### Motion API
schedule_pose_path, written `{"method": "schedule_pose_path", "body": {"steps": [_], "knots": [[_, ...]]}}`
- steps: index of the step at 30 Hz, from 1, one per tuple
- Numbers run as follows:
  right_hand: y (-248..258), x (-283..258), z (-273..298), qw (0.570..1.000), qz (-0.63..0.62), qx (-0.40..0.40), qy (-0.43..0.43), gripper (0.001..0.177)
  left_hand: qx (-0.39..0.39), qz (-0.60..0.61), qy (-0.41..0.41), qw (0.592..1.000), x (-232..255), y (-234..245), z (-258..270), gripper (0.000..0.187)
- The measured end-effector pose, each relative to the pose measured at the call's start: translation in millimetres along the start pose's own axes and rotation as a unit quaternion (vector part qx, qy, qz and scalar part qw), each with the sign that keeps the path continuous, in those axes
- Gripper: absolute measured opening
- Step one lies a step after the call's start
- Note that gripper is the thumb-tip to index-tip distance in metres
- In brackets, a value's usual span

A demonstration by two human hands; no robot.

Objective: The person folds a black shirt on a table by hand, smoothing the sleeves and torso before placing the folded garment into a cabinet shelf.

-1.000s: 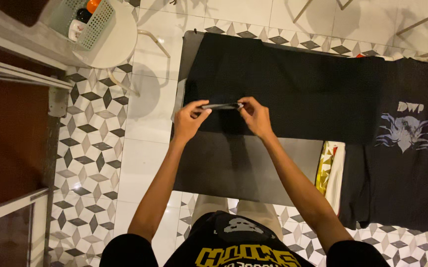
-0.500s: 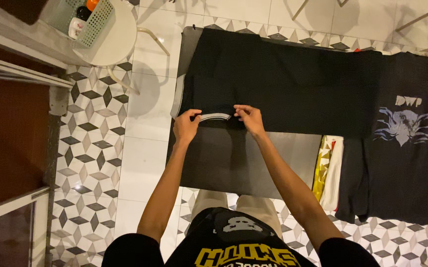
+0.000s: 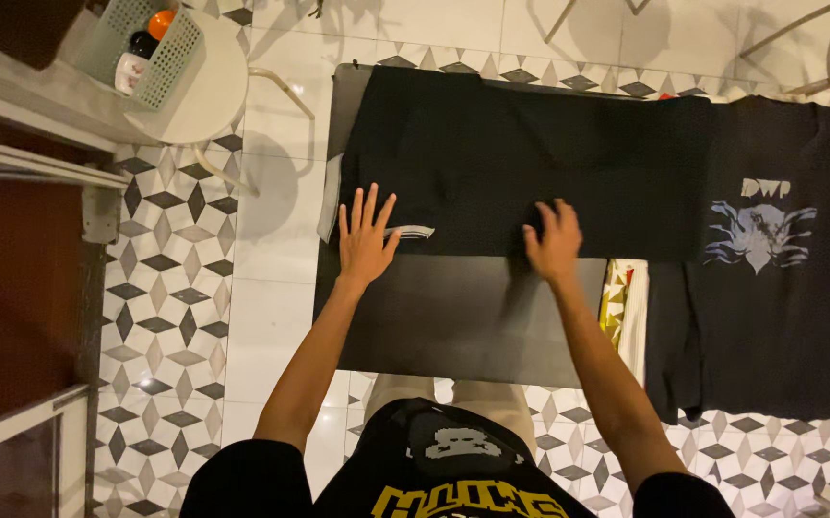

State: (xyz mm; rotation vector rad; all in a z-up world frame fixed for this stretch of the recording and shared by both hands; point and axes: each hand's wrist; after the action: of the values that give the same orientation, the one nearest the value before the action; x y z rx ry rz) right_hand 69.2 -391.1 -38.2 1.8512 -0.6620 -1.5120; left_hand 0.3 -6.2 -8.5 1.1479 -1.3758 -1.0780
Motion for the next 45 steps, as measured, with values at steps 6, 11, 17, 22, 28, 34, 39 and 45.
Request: {"method": "schedule_pose_path", "body": {"steps": [6,11,17,22,28,34,39,45], "knots": [[78.4,78.6,35.6,0.975,0.186,-0.017,-0.122,0.07,-0.041,-0.041,-0.003,0.998,-0.6,-11.6,6.7,0.07],[120.4,107.0,52.7,0.957,0.097,0.051,-0.268,0.07,-0.053,-0.046,0.003,0.998,1.9,-13.4,9.2,0.068],[152.3,145.0,44.2,0.918,0.047,0.228,-0.319,0.071,-0.058,-0.063,0.008,0.996,6.4,-16.1,11.2,0.068],[178.5,169.1,33.9,0.909,-0.09,0.203,-0.352,0.058,-0.077,-0.072,0.011,0.994,7.5,-18.8,11.6,0.068],[179.5,181.8,19.1,0.869,-0.205,0.191,-0.408,0.048,-0.072,-0.062,0.012,0.995,7.5,-18.9,15.3,0.068],[188.8,187.0,28.8,0.757,-0.493,0.25,-0.348,0.026,-0.082,-0.069,0.02,0.994,8.8,-21.3,19.1,0.068],[203.2,181.3,69.7,0.731,-0.528,0.262,-0.344,0.017,-0.075,-0.056,0.013,0.996,13.5,-10.4,38.0,0.067],[221.7,170.6,134.8,0.738,-0.479,0.279,-0.385,0.027,-0.07,-0.055,0.009,0.996,49.3,2.6,91.0,0.067]]}}
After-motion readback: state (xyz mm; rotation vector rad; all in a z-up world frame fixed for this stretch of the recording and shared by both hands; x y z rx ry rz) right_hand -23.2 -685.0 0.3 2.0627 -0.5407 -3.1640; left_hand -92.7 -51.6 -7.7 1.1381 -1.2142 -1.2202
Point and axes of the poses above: each hand's wrist, its own z-axis away from the middle knuckle, its own y-axis out of the back of the hand, x = y × z, and after that the axes turned 13 degrees about -z, right-handed
